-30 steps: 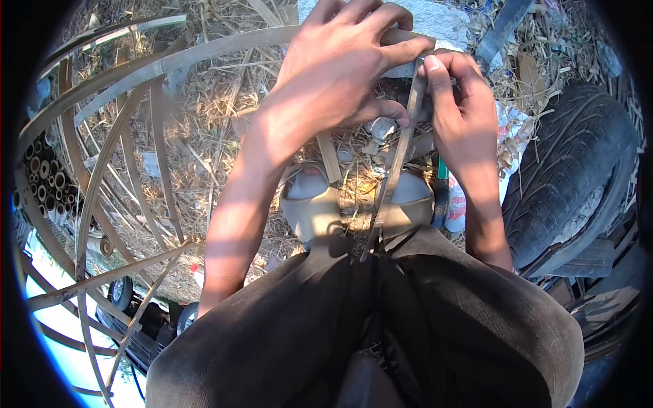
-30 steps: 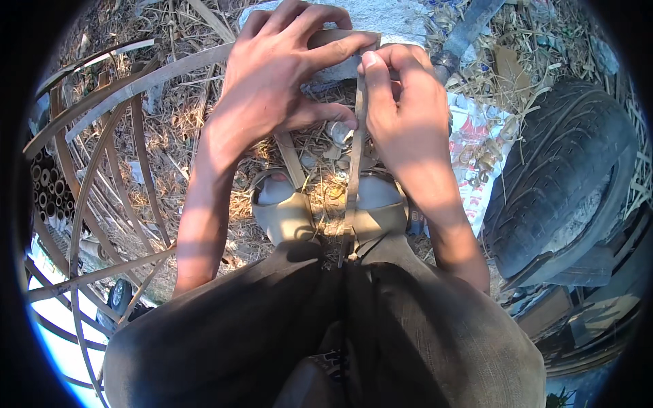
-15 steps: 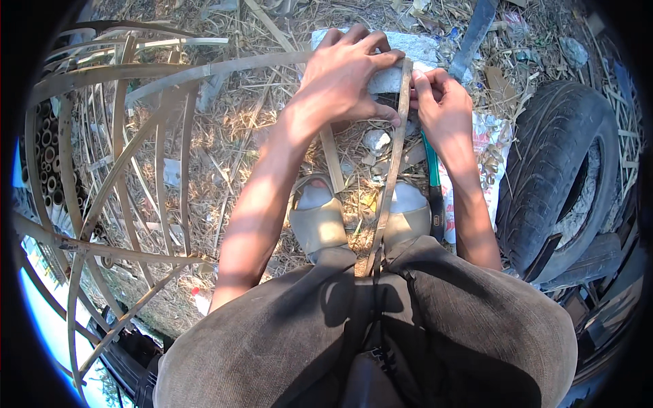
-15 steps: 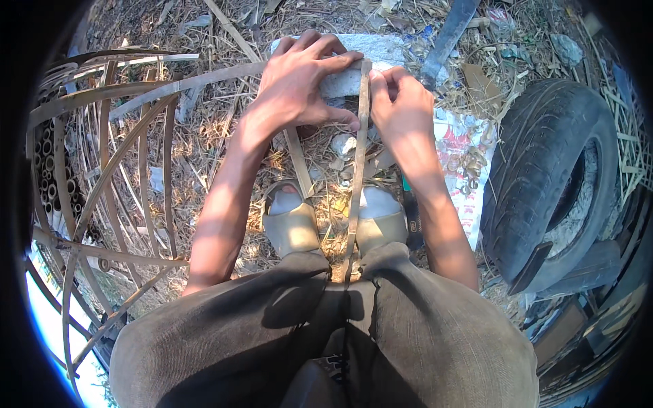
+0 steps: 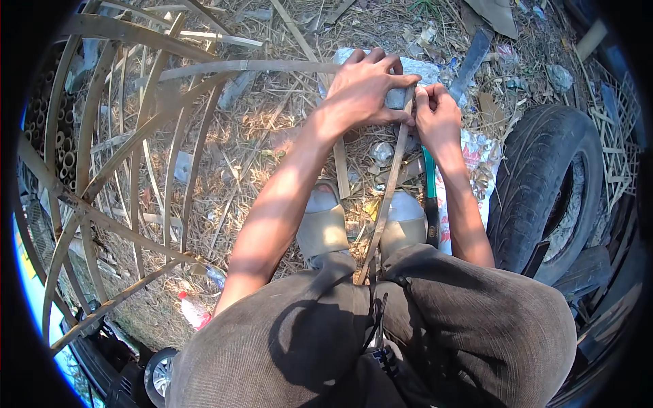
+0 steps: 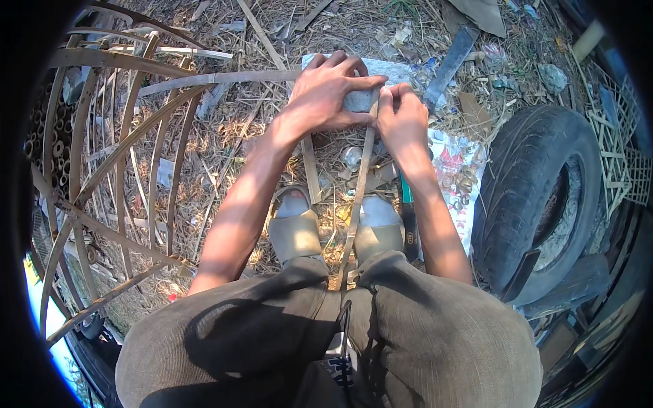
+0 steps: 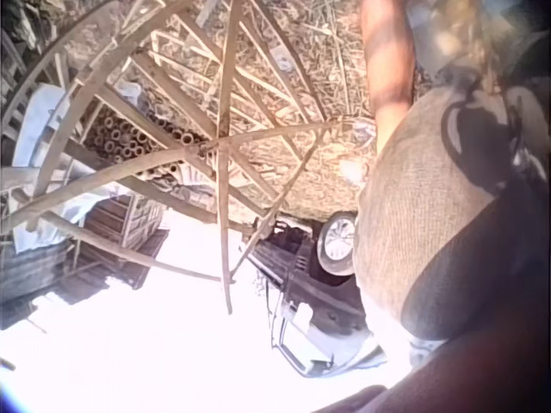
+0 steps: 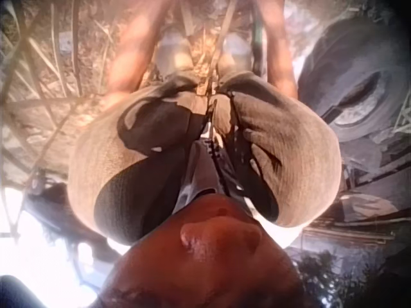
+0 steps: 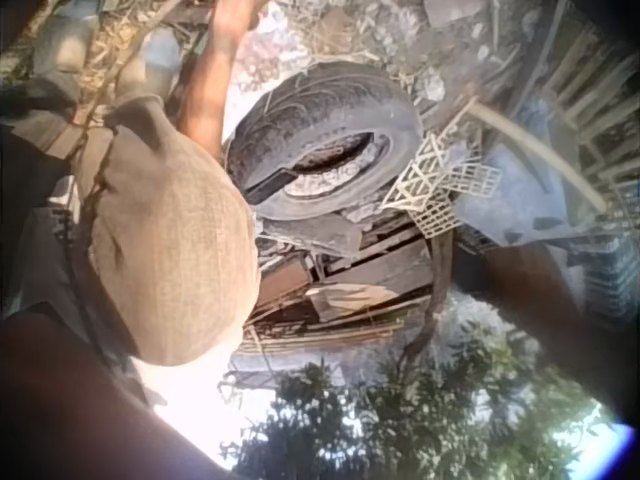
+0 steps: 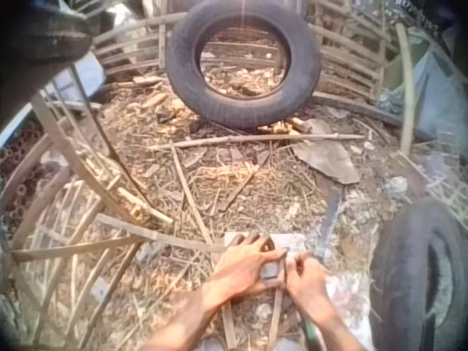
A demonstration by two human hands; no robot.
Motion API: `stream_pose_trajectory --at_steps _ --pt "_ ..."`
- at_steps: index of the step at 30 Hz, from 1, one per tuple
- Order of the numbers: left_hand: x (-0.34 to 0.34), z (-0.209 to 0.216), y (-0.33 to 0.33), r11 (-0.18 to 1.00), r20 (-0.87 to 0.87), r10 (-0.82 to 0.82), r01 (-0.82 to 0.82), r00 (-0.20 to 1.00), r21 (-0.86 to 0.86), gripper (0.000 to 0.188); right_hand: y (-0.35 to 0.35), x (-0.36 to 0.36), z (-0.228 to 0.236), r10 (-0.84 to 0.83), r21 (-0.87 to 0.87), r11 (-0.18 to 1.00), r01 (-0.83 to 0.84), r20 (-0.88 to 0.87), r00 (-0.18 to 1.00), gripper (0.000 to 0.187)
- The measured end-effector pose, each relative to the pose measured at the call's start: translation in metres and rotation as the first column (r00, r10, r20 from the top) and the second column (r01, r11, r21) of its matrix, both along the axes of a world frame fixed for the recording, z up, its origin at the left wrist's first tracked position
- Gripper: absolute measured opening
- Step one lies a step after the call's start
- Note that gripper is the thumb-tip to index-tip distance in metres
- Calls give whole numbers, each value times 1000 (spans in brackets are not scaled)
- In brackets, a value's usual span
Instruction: The person assembles a bamboo lattice frame by hand, using a hammer to drive small pins or nails into joints and weaving thin bamboo strips through the structure.
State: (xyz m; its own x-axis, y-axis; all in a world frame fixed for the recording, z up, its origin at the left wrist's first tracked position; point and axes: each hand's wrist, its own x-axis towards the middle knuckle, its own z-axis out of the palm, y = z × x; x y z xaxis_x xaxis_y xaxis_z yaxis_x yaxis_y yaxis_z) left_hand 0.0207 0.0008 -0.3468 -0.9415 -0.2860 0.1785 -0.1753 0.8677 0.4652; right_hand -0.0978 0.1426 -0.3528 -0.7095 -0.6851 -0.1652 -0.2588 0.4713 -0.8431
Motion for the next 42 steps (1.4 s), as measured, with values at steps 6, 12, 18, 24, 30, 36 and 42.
stream_pose_trajectory --at_steps 6,12,18,24,30,36,42 --pt "0 -1 1 1000 -53 4 -6 999 -28 67 5 -4 -2 -13 12 1000 13 30 999 24" --pt "-2 1 0 1000 -47 -8 8 999 0 72 3 -21 3 92 26 995 -94 85 992 27" --pt "-3 1 0 1000 -52 2 -2 999 2 75 -10 -33 16 188 179 965 -194 48 981 29" --pt "0 0 -1 1000 -43 14 -14 999 19 75 -15 -34 18 215 152 962 -228 96 972 28" --pt "-3 -1 1 998 -66 29 -25 997 53 66 -28 -52 29 297 250 905 -344 208 932 28" --pt "-10 -1 5 965 -16 182 -176 983 196 37 -34 -58 30 380 301 851 -429 210 901 28" --pt "-13 0 2 959 -16 185 -177 983 222 30 -31 -65 39 361 276 839 -470 365 858 31"
